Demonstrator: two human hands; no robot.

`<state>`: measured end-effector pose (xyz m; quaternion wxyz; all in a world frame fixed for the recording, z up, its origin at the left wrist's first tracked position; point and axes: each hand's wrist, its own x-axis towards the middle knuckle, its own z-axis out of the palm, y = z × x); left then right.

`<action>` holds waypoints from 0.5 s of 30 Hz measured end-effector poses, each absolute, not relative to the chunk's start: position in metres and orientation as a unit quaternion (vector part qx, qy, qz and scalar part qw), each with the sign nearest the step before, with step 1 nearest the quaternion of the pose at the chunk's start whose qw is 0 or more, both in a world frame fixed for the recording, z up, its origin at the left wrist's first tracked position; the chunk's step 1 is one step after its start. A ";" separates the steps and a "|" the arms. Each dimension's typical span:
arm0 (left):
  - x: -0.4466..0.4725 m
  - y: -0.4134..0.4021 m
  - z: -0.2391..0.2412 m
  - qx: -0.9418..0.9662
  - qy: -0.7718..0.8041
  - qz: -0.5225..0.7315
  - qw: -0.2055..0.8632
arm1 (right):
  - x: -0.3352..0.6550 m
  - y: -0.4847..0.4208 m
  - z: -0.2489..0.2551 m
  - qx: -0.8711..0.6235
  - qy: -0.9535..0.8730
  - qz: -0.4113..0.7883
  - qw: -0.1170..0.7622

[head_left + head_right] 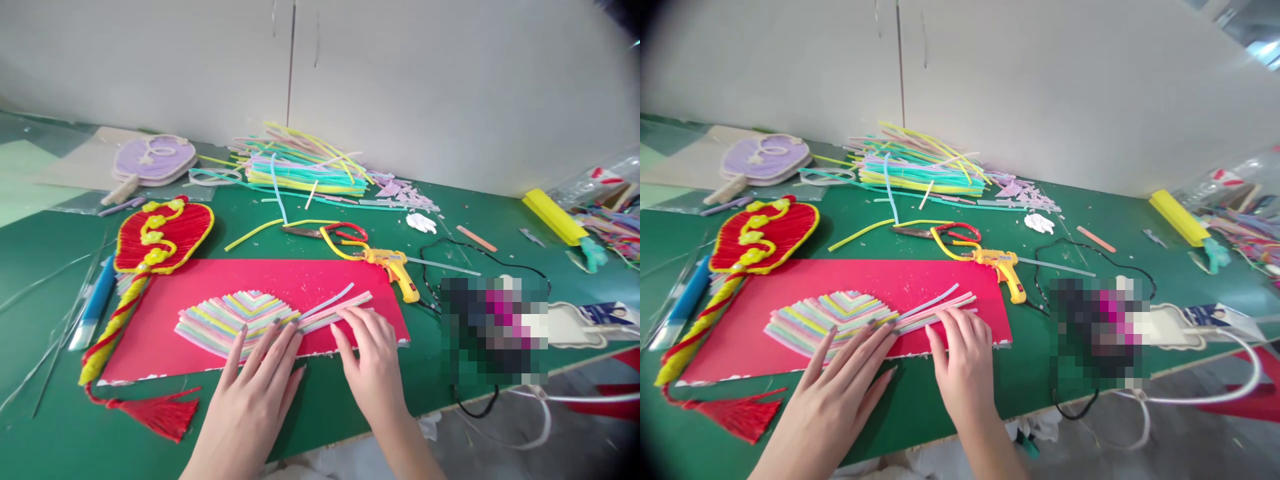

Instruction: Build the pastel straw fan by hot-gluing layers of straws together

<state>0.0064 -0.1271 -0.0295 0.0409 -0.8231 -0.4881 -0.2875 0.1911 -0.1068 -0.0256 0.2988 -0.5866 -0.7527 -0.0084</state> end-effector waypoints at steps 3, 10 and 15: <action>0.007 -0.127 -0.030 -0.819 -0.492 -0.292 0.037 | 0.192 -0.106 -0.026 -0.612 -0.734 -0.010 0.294; 0.007 -0.126 -0.031 -0.821 -0.489 -0.290 0.043 | 0.190 -0.106 -0.027 -0.632 -0.725 -0.040 0.269; 0.008 -0.125 -0.028 -0.819 -0.491 -0.292 0.054 | 0.195 -0.106 -0.032 -0.705 -0.663 -0.082 0.238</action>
